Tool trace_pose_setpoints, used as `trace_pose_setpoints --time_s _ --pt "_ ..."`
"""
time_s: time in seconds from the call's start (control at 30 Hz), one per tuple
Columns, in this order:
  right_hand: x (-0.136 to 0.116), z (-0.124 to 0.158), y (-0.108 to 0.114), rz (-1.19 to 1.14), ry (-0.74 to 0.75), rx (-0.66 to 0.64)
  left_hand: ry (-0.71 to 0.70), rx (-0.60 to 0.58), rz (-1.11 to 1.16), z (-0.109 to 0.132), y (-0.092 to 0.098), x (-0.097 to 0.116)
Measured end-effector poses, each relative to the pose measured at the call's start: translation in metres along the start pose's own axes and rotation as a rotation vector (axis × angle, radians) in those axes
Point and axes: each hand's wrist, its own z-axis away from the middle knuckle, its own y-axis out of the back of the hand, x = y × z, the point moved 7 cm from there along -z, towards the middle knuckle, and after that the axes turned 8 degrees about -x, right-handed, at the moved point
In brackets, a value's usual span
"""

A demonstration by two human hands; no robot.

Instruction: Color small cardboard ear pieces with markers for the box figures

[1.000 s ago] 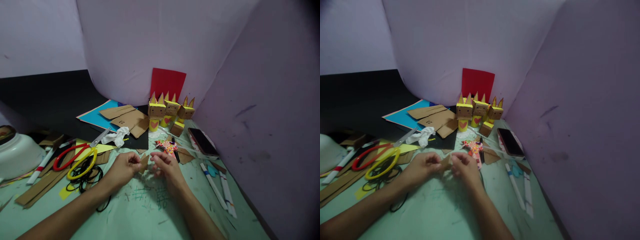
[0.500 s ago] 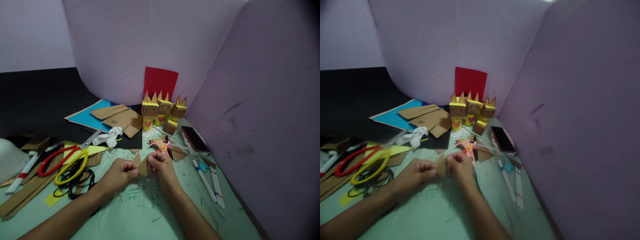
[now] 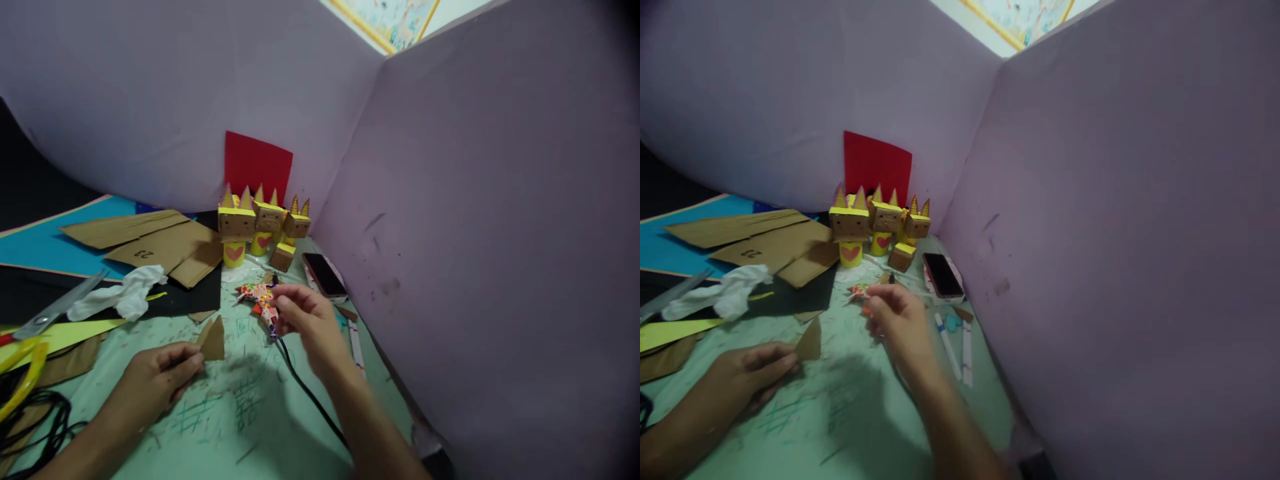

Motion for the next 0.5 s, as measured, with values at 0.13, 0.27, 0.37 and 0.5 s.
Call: trace_pose_setpoints --time_s 0.13,0.27,0.37,0.5 --pt "-0.032 0.030 0.090 0.486 0.079 0.294 0.007 0.085 0.016 -0.003 0.005 -0.011" --pt "-0.025 0.059 0.166 0.812 -0.049 0.466 0.004 0.099 -0.033 -0.001 0.006 -0.009" --pt "-0.007 0.068 0.180 0.971 -0.142 0.369 -0.001 0.107 -0.168 0.007 0.007 0.003" --pt "0.005 0.072 0.177 1.064 -0.155 0.326 -0.010 0.095 -0.289 0.013 0.007 0.014"
